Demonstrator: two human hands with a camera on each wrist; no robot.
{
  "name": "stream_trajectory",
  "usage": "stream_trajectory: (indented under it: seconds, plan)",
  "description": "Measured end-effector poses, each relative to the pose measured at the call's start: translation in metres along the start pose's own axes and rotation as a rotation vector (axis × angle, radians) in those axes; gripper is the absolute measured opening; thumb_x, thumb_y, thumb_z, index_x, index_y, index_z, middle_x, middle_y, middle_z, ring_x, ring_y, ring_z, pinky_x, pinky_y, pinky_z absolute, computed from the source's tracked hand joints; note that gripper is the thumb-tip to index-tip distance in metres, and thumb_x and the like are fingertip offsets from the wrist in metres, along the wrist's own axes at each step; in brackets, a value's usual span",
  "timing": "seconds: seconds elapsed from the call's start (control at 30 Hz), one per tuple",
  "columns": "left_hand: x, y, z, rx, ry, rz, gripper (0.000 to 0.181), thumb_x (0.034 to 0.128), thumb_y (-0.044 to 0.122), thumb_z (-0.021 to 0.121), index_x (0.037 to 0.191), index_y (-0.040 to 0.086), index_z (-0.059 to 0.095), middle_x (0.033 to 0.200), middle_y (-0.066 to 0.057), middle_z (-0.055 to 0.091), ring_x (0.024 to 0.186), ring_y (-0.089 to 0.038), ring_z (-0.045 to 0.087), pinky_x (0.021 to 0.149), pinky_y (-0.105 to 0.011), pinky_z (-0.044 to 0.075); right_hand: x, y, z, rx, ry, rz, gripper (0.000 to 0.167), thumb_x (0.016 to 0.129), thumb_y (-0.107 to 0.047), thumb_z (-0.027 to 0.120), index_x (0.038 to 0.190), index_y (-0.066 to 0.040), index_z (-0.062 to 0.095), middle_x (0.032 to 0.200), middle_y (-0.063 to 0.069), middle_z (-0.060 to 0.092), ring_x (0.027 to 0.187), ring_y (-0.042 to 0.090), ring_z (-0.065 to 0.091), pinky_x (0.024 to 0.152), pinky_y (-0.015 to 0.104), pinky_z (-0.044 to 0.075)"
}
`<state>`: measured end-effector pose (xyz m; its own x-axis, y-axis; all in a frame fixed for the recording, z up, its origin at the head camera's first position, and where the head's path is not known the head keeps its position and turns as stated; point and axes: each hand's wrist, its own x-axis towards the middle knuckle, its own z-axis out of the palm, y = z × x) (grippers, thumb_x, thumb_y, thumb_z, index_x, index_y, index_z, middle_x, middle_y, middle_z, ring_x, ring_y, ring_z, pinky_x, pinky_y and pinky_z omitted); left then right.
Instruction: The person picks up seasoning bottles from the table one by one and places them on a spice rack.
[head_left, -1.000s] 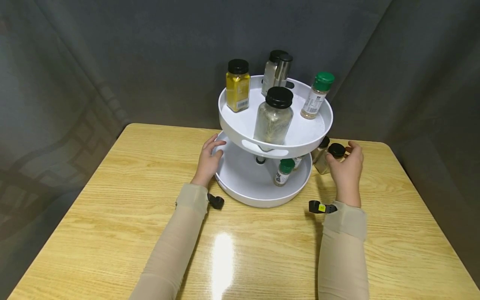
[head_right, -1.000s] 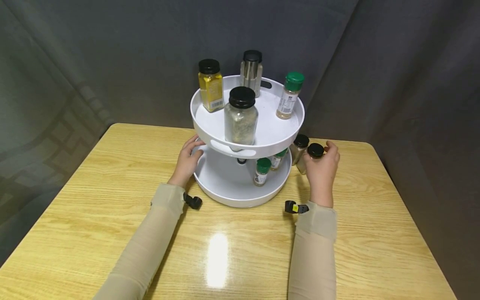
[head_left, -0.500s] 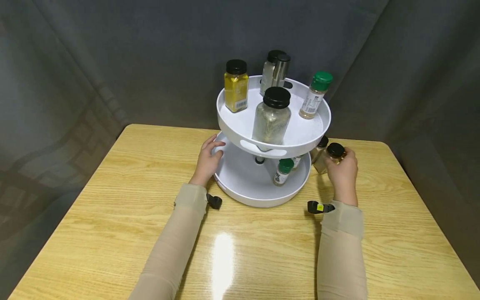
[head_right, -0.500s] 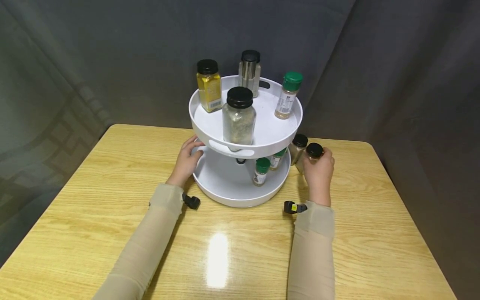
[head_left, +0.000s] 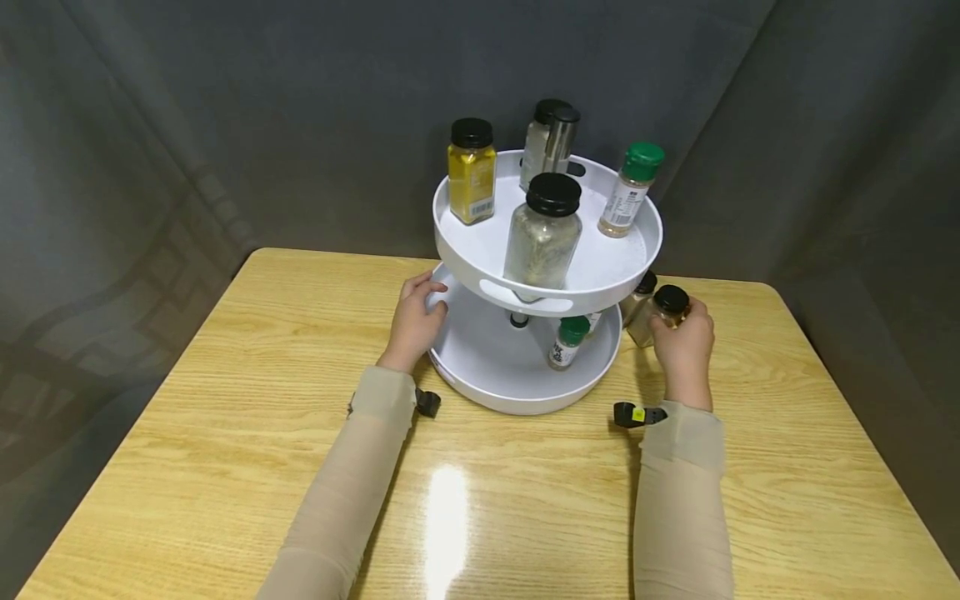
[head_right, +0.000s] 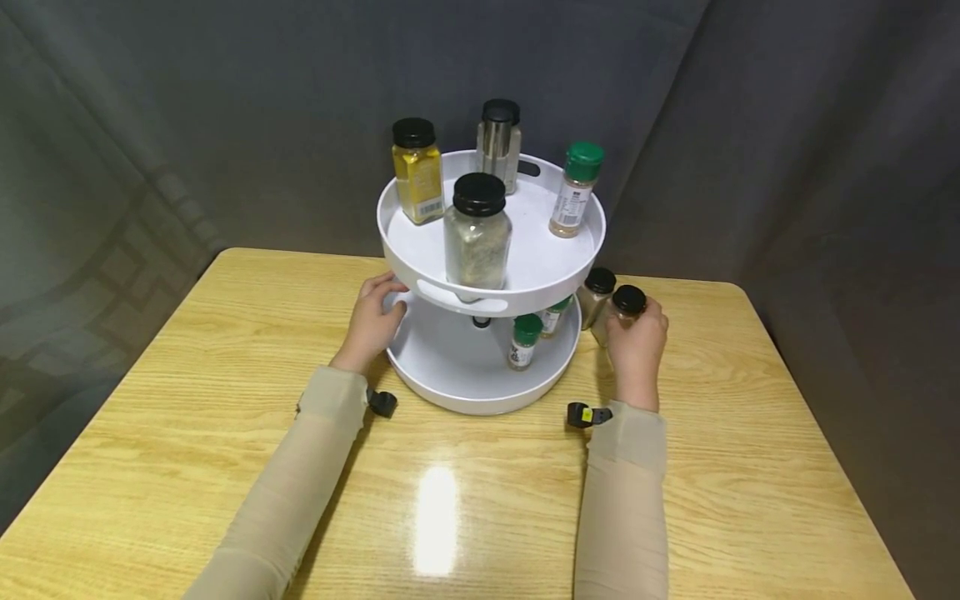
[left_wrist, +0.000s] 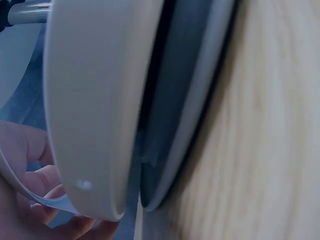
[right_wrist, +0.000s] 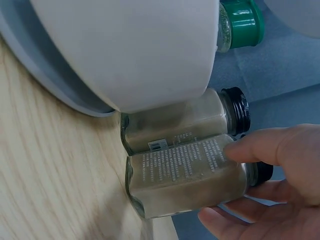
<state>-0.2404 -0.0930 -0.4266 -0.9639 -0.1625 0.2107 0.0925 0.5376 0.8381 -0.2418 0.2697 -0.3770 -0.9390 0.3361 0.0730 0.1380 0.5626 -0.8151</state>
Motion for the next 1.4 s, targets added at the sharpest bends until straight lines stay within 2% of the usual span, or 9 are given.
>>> stream_trajectory:
  seconds: [0.23,0.37,0.57,0.7,0.8,0.97,1.23,1.3,1.4]
  plan:
    - [-0.003,0.006,-0.003,0.100,0.034,-0.004,0.025,0.0984,0.008,0.056,0.120,-0.001,0.065,0.142,-0.019,0.047,0.131,-0.037,0.050,0.112,-0.045,0.042,0.001,0.003,0.001,-0.012,0.005,-0.010,0.063,0.095,-0.006,0.057,0.148,0.015,0.031,0.144,0.037,0.040,0.132,0.049,0.041,0.114,0.057,0.034]
    - [-0.004,0.007,-0.004,0.131,0.053,-0.011,0.031,0.0988,0.009,0.056,0.128,0.002,0.062,0.138,-0.020,0.048,0.122,-0.039,0.056,0.104,-0.048,0.048,0.001,0.003,0.001,-0.010,-0.004,-0.006,0.063,0.096,-0.007,0.057,0.149,0.015,0.030,0.144,0.037,0.039,0.133,0.049,0.040,0.115,0.057,0.034]
    - [-0.002,0.002,-0.004,0.066,0.055,-0.035,0.052,0.0981,0.008,0.055,0.148,-0.001,0.044,0.149,-0.026,0.040,0.135,-0.040,0.046,0.115,-0.046,0.039,0.001,0.003,0.003,-0.009,0.000,-0.026,0.061,0.096,-0.007,0.057,0.147,0.015,0.032,0.142,0.038,0.040,0.131,0.049,0.041,0.114,0.058,0.034]
    - [0.000,-0.002,-0.003,-0.013,-0.004,-0.103,0.065,0.0993,0.012,0.055,0.157,-0.001,0.028,0.159,-0.024,0.032,0.145,-0.038,0.036,0.121,-0.045,0.031,0.001,0.004,0.004,-0.006,0.000,-0.028,0.060,0.096,-0.007,0.057,0.147,0.015,0.032,0.142,0.038,0.040,0.131,0.049,0.041,0.114,0.058,0.033]
    - [0.000,-0.003,-0.003,-0.062,-0.053,-0.145,0.068,0.1002,0.015,0.054,0.159,0.001,0.024,0.162,-0.021,0.030,0.148,-0.036,0.031,0.123,-0.044,0.026,0.001,0.005,0.004,0.004,0.002,-0.021,0.059,0.096,-0.007,0.056,0.146,0.015,0.033,0.142,0.037,0.041,0.132,0.049,0.041,0.115,0.057,0.034]
    - [0.001,-0.003,-0.004,-0.095,-0.063,-0.167,0.064,0.1004,0.015,0.054,0.158,0.003,0.029,0.160,-0.021,0.035,0.146,-0.037,0.035,0.121,-0.046,0.031,0.001,0.007,0.004,0.015,0.007,-0.024,0.057,0.097,-0.007,0.057,0.144,0.015,0.034,0.140,0.036,0.043,0.129,0.048,0.044,0.112,0.057,0.037]
    - [0.002,-0.003,-0.008,-0.170,0.025,-0.182,0.045,0.0995,0.008,0.051,0.143,-0.003,0.049,0.136,-0.023,0.057,0.125,-0.035,0.057,0.104,-0.042,0.050,0.001,0.007,0.005,0.009,0.006,-0.024,0.056,0.097,-0.009,0.056,0.143,0.015,0.034,0.138,0.036,0.045,0.127,0.048,0.045,0.111,0.057,0.038]
    - [0.002,-0.002,-0.010,-0.151,0.038,-0.181,0.041,0.0998,0.008,0.051,0.139,-0.004,0.053,0.132,-0.023,0.059,0.121,-0.035,0.060,0.102,-0.042,0.052,0.001,0.007,0.005,0.013,0.005,-0.023,0.057,0.097,-0.008,0.056,0.143,0.014,0.033,0.138,0.037,0.044,0.128,0.048,0.045,0.111,0.057,0.038]
    - [0.002,0.000,-0.012,-0.049,0.044,-0.180,0.038,0.1014,0.014,0.052,0.136,-0.001,0.056,0.129,-0.020,0.064,0.117,-0.033,0.063,0.103,-0.045,0.050,0.001,0.007,0.004,0.020,0.007,-0.025,0.057,0.096,-0.008,0.056,0.143,0.014,0.033,0.138,0.037,0.045,0.127,0.047,0.045,0.110,0.056,0.039]
